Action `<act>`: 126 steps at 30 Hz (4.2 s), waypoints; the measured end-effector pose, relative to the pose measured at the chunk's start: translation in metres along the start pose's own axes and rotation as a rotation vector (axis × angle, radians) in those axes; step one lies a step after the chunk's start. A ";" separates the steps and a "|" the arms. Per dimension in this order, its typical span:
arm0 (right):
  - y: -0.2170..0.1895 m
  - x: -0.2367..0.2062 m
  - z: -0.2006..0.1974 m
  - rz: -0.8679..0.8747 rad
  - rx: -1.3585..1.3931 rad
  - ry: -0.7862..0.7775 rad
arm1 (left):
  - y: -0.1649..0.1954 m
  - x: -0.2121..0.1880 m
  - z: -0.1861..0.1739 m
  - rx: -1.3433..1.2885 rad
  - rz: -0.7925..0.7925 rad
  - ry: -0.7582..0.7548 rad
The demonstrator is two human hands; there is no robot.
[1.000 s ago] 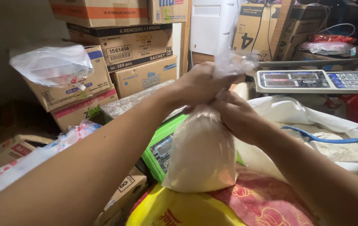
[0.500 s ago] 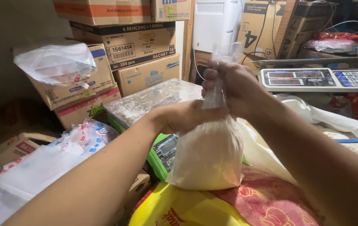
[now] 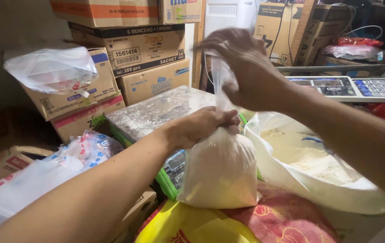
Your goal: The person scoops flour from a large sack into a small plastic bag using a blue scoop, places the bag on a digital scale, and adjusts the amount to reach a target weight. They then tie the bag closed and set it aside before repeating the process with a new bag.
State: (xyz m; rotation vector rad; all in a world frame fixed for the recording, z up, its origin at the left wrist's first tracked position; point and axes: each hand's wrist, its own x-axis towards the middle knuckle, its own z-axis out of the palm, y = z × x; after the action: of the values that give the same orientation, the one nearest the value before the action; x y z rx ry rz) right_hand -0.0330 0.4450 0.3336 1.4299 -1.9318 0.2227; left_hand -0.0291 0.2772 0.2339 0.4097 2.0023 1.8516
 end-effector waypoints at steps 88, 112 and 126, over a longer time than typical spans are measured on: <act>-0.117 -0.033 -0.033 1.301 0.965 0.178 | 0.099 -0.049 0.045 -0.783 0.098 0.390; -0.076 -0.067 -0.043 0.720 0.945 0.073 | 0.071 -0.077 0.033 -0.347 0.287 -0.006; -0.079 -0.095 0.008 1.423 1.513 0.218 | 0.011 -0.091 0.105 0.403 0.688 0.717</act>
State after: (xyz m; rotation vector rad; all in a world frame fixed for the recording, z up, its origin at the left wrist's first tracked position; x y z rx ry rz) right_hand 0.0460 0.4847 0.2469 0.1837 -2.1465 2.6886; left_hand 0.0997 0.3292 0.2455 0.6848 3.0392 2.1769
